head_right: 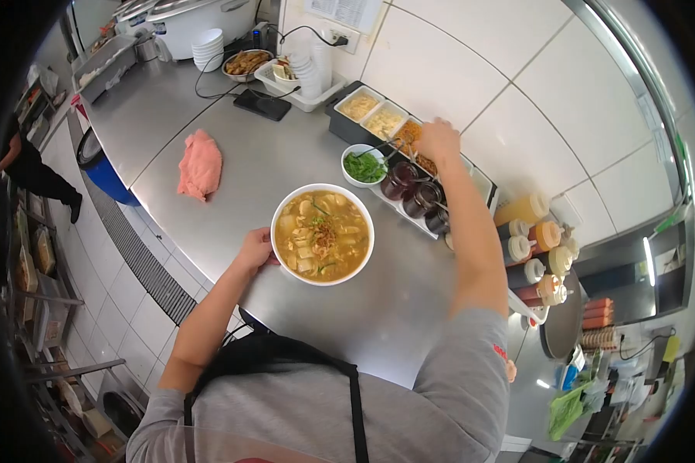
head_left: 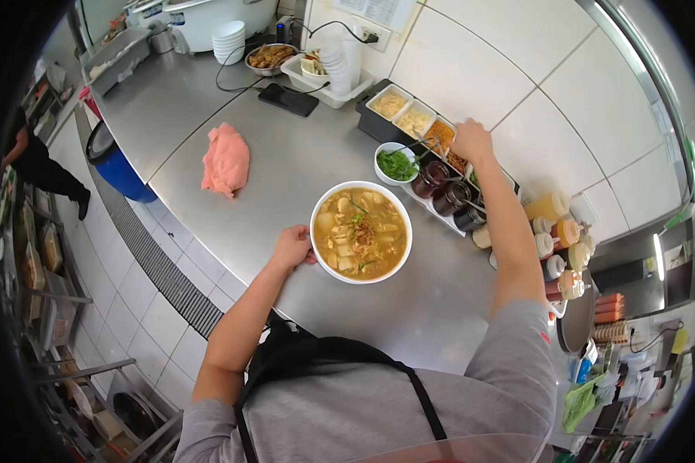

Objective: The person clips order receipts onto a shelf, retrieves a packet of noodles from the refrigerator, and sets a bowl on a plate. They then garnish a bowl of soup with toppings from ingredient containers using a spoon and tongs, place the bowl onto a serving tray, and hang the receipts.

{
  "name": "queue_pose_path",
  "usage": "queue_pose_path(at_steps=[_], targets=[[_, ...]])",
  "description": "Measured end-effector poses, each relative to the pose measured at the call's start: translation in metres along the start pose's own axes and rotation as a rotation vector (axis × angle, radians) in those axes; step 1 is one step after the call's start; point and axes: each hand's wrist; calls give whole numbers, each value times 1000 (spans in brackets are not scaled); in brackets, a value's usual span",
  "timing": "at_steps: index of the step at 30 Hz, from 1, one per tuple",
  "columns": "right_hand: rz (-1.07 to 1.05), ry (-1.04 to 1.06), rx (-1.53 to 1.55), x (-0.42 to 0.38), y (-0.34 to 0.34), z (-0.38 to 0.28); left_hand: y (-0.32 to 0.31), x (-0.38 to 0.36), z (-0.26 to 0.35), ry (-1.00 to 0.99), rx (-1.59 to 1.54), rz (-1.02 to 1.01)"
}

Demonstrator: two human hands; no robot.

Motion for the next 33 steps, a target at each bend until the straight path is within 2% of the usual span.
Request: queue_pose_path(at_steps=[3,4,6,11,13,15,17,20,24,26,27,30,33], targets=[[23,833,-10,8,0,-31,13,11,9,-9,45,-49],[28,850,-17,9,2,-40,15,13,14,7,101,-74],[-202,792,-143,8,2,-53,18,19,23,28,175,-134],[-185,771,-354,15,-4,-68,29,33,33,155,191,-266],[-293,690,-466,13,13,-78,29,35,29,178,143,-322],[-245,630,-417,0,44,-83,28,35,28,161,164,-328],[-351,532,-451,-8,70,-89,29,37,27,147,198,-340],[-433,563,-421,-6,61,-80,31,41,25,150,166,-396],[-356,537,-399,-13,52,-72,35,42,26,162,173,-445],[-205,406,-160,-17,63,-75,39,40,27,138,177,-459],[-199,411,-168,-15,66,-76,36,41,28,117,197,-479],[-96,389,-171,-2,78,-98,39,43,30,123,218,-532],[55,381,112,27,93,-147,39,45,27,117,240,-562]])
Point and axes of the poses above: each hand's wrist, its own x-axis towards the middle knuckle, its own y-axis out of the back of the hand, z = x × y, and after that the axes turned 2 degrees about -x, right-handed
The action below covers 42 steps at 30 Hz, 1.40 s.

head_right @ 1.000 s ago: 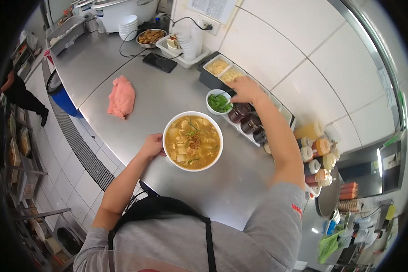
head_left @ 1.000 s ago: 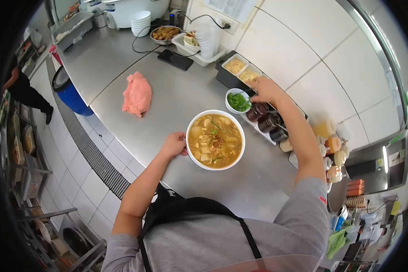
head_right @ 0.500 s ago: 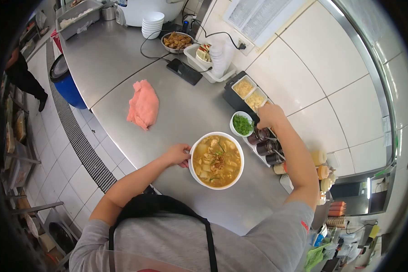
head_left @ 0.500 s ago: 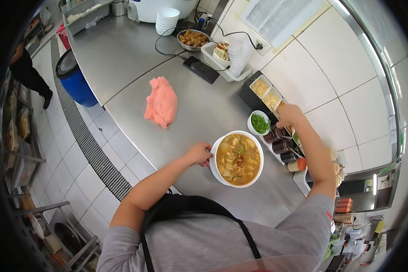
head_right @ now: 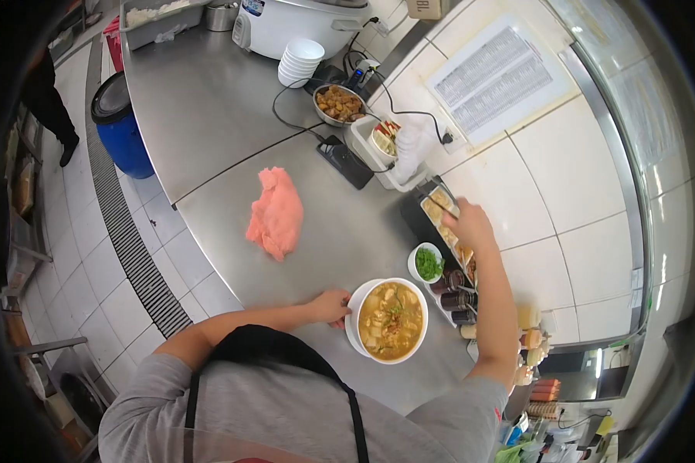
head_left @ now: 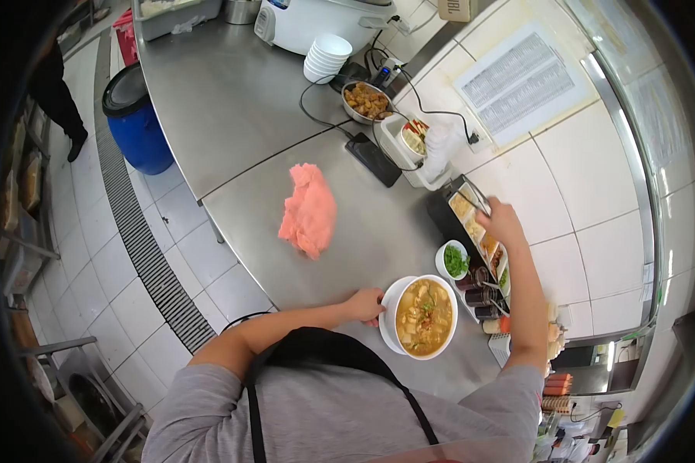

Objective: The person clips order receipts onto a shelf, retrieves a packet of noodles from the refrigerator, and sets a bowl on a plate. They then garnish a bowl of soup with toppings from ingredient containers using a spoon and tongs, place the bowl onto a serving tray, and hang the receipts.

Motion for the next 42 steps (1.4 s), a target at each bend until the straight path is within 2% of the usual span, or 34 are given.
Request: queue_pose_path(at_steps=[4,6,8,12,14,17,21,26,32,35,39,40,42], targets=[[202,267,26,93,7,-63,3,1,-3,-38,-38,-48],[231,363,-71,141,3,-92,6,7,-7,-29,-62,-99],[24,249,-116,174,12,-134,9,1,0,-20,-58,-106],[12,242,-86,233,-22,-165,11,-1,-2,-70,-151,-107],[-133,153,-116,252,-35,-175,10,1,-3,-93,-140,-103],[-156,141,-186,263,-39,-187,11,2,-3,-40,-135,-124],[-168,78,-130,274,-45,-183,14,-2,-1,-50,-105,-143],[-195,149,-168,298,-73,-169,18,-4,4,-26,-110,-183],[-52,83,68,279,-57,-155,14,3,-3,-43,-95,-169],[-48,94,131,274,-38,-134,12,6,-4,-32,-139,-161],[-42,112,316,226,-7,-116,7,14,-15,-124,-124,-118],[-44,143,392,206,-3,-107,7,11,-13,-96,-106,-120],[-49,77,490,155,5,-88,7,20,-19,-76,-74,-154]])
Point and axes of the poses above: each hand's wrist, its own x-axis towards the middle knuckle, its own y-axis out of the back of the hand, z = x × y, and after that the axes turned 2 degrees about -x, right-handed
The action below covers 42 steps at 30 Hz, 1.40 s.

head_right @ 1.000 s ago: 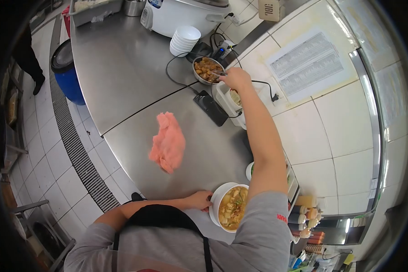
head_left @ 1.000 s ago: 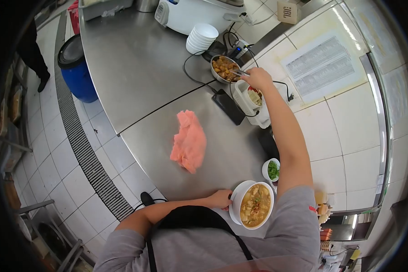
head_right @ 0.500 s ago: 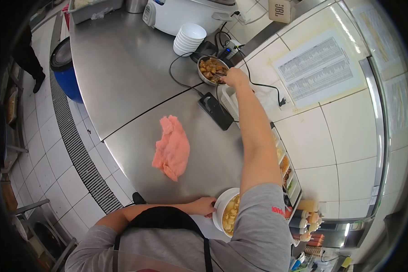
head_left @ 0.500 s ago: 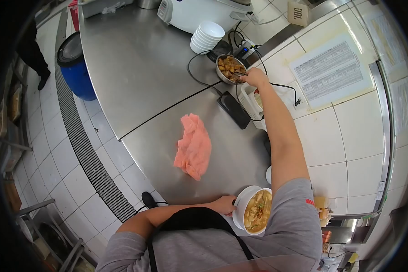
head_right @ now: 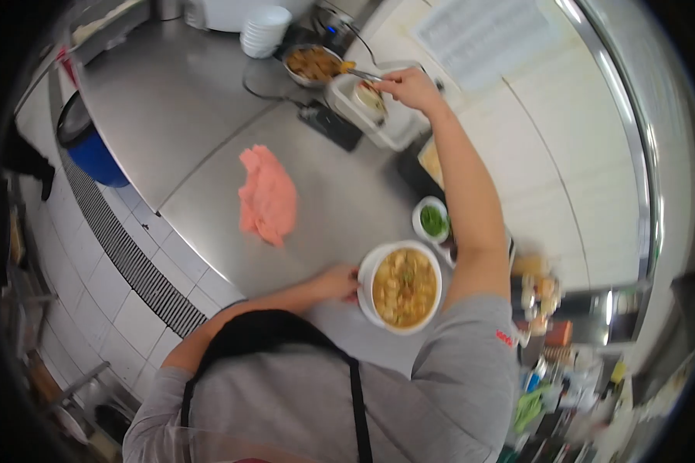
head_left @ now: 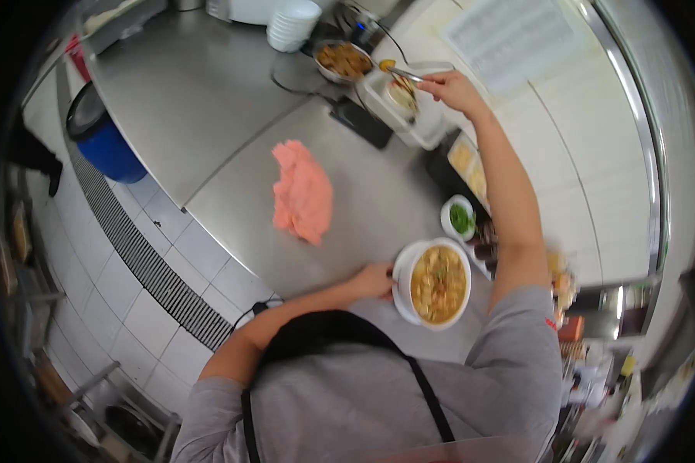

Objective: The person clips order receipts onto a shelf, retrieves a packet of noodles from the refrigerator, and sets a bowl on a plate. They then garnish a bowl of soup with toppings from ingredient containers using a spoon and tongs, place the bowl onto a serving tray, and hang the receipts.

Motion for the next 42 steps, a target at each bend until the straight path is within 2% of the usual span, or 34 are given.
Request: queue_pose_path(at_steps=[1,3,5,6,8,9,10,11,14,16,18,20,22,23,28,31,33,34,36,42], targets=[[-37,-12,23,-36,9,-2,-3,5,-4,-25,5,40],[-62,-97,74,-109,30,0,-4,-8,15,58,-3,32],[-229,-117,-22,-175,45,8,-2,-5,19,146,-36,18],[-226,-168,2,-208,47,20,-2,-2,15,186,-65,10],[-380,-148,-112,-260,51,37,-3,-6,18,160,-94,28],[-376,-167,-102,-279,48,34,-5,-8,19,173,-85,13],[-441,-240,-223,-298,43,28,-6,-10,20,170,-94,42],[-507,-308,-346,-313,39,23,-6,-11,21,163,-104,75],[-547,-337,-477,-330,19,11,-6,-12,23,163,-118,52],[-496,-334,-510,-332,16,5,-6,-13,25,161,-108,55],[-339,-224,-597,-327,28,-4,-6,-14,24,160,-100,62],[-271,-184,-646,-308,39,-8,-4,-11,23,147,-89,33],[-282,-321,-565,-267,52,-36,-6,-6,17,162,-61,47],[-100,-56,-687,-247,47,-29,-4,-3,16,183,-32,57],[154,139,-628,-93,12,-46,-5,-10,14,115,-127,47],[55,112,-599,2,-13,-46,-4,-14,20,118,-120,48],[-28,-9,-562,54,-35,-40,-3,-19,25,133,-138,52],[-29,13,-562,68,-44,-44,-1,-18,26,155,-147,36],[34,-80,-595,92,-58,-51,0,-15,18,138,-178,38],[-45,-211,-478,159,-92,-29,2,-17,19,111,-189,30]])
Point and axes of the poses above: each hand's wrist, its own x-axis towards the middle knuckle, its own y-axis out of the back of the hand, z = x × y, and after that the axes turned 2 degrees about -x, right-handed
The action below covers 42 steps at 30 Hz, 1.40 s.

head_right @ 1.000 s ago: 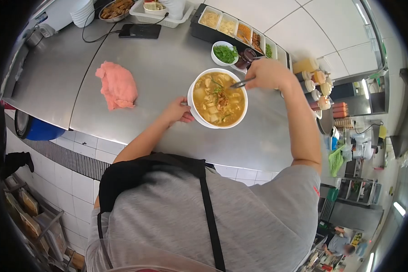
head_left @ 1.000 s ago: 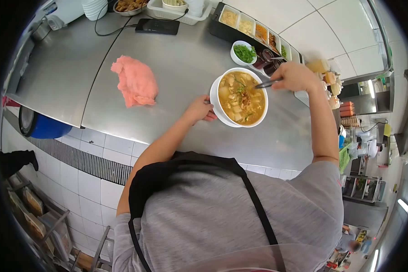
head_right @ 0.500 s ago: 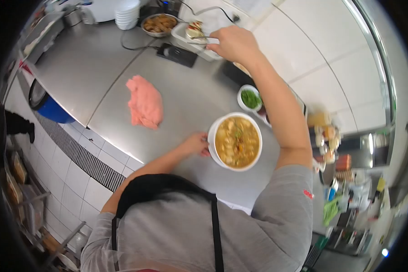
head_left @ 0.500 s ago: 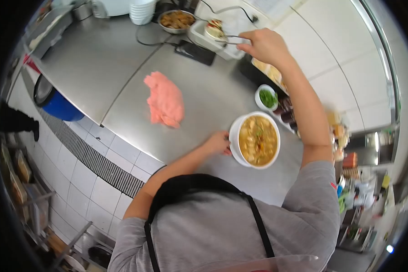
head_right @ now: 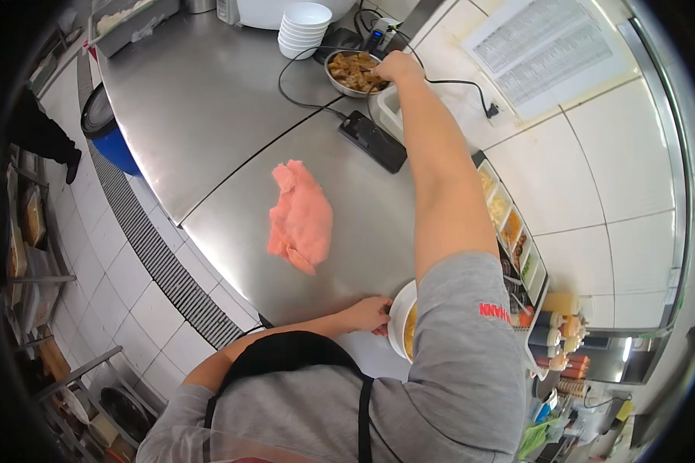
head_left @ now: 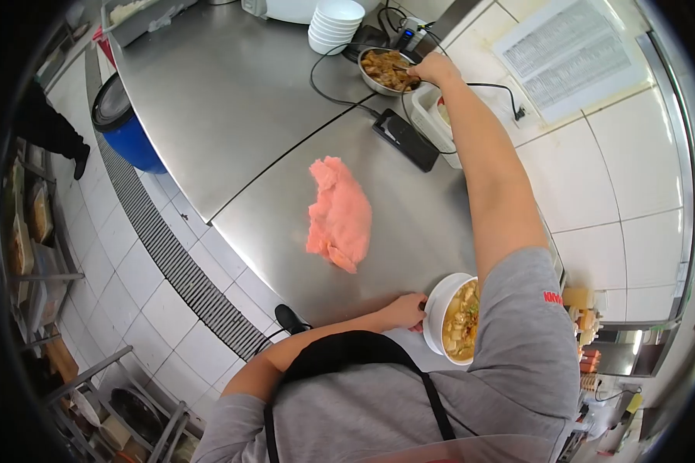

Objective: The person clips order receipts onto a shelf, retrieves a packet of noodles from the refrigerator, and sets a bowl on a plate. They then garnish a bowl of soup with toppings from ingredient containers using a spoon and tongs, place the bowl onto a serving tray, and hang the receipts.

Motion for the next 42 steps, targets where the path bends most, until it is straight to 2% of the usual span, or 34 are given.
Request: queue_pose_path(at_steps=[2,6,7,12,15,19,23,25,26,28,29,31,34,38,40,42], targets=[[-136,-84,62,14,-8,-1,1,0,0,-5,13,-32],[-54,-58,43,6,-13,-1,1,0,2,25,-18,-44],[28,-63,50,-3,-11,-1,2,2,2,23,-14,-46],[42,50,76,-35,18,26,1,3,-1,29,26,-60],[56,246,342,-111,42,59,-1,4,0,42,30,-42],[-5,225,321,-247,62,118,-2,13,-4,76,54,-30],[-63,129,333,-375,68,171,-4,7,7,133,37,-22],[-285,-46,475,-424,62,188,-3,10,5,130,17,-20],[-342,-75,344,-442,59,192,-4,11,3,151,26,-34],[-215,50,95,-474,36,198,-3,10,4,100,32,-17],[-214,38,105,-483,31,197,-4,9,5,115,41,-9],[-408,-73,36,-491,26,187,-7,5,9,113,42,-5],[-471,-29,-4,-490,12,183,-10,2,12,109,35,15],[-411,-1,-60,-488,22,188,-10,0,16,115,41,28],[-253,35,-59,-481,48,199,-9,2,14,119,50,17],[-274,-158,-24,-467,82,204,-8,3,14,122,63,6]])
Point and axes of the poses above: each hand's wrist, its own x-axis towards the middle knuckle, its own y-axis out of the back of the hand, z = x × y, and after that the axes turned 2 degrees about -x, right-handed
